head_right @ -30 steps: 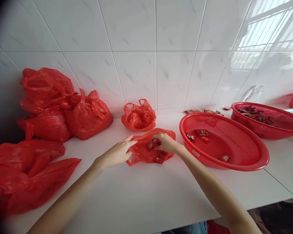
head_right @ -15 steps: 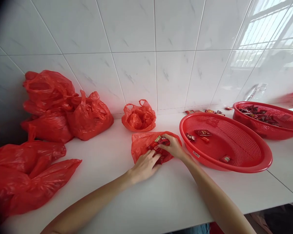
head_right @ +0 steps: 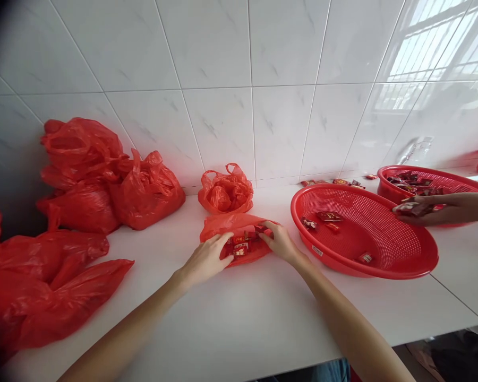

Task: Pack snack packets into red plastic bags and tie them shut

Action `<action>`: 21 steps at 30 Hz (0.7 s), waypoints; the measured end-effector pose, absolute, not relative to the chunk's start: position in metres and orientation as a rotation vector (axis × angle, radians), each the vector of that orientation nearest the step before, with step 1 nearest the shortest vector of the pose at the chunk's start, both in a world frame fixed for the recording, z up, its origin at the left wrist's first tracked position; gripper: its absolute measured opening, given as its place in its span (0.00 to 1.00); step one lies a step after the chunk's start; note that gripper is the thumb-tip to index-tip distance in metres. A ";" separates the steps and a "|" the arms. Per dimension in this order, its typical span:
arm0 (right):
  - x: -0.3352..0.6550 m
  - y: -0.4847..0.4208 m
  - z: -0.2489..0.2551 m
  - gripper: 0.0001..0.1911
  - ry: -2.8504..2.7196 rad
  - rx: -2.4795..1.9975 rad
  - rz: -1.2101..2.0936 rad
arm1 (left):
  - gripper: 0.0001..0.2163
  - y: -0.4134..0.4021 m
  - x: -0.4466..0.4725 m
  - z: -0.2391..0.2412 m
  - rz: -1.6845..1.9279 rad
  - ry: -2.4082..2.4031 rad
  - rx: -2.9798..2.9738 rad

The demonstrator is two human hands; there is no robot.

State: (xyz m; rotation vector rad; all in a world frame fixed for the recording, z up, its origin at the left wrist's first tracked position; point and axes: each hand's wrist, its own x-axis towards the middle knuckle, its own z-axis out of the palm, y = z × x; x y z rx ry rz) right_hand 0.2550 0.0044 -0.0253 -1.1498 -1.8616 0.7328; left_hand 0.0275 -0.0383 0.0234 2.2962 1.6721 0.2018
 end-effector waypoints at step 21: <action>0.241 -0.010 -0.019 0.17 -1.618 -0.938 1.189 | 0.10 -0.018 0.039 0.001 0.676 1.203 2.148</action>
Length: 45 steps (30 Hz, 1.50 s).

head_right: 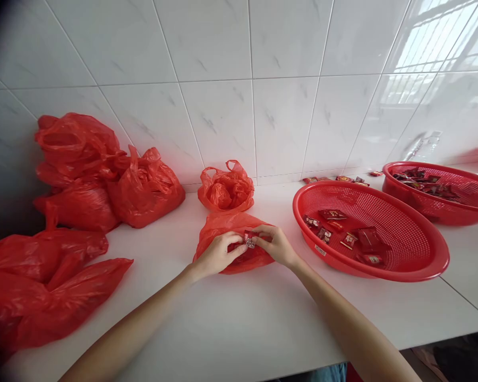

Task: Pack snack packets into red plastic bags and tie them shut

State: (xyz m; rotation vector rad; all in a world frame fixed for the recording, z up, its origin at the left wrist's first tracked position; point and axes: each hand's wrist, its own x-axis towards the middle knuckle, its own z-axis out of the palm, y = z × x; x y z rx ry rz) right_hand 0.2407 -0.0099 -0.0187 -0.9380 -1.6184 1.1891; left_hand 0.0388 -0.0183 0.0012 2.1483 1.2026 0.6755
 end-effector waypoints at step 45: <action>0.254 -0.023 0.004 0.27 -2.465 -1.236 -0.068 | 0.07 -0.029 0.002 0.048 -0.161 1.456 2.440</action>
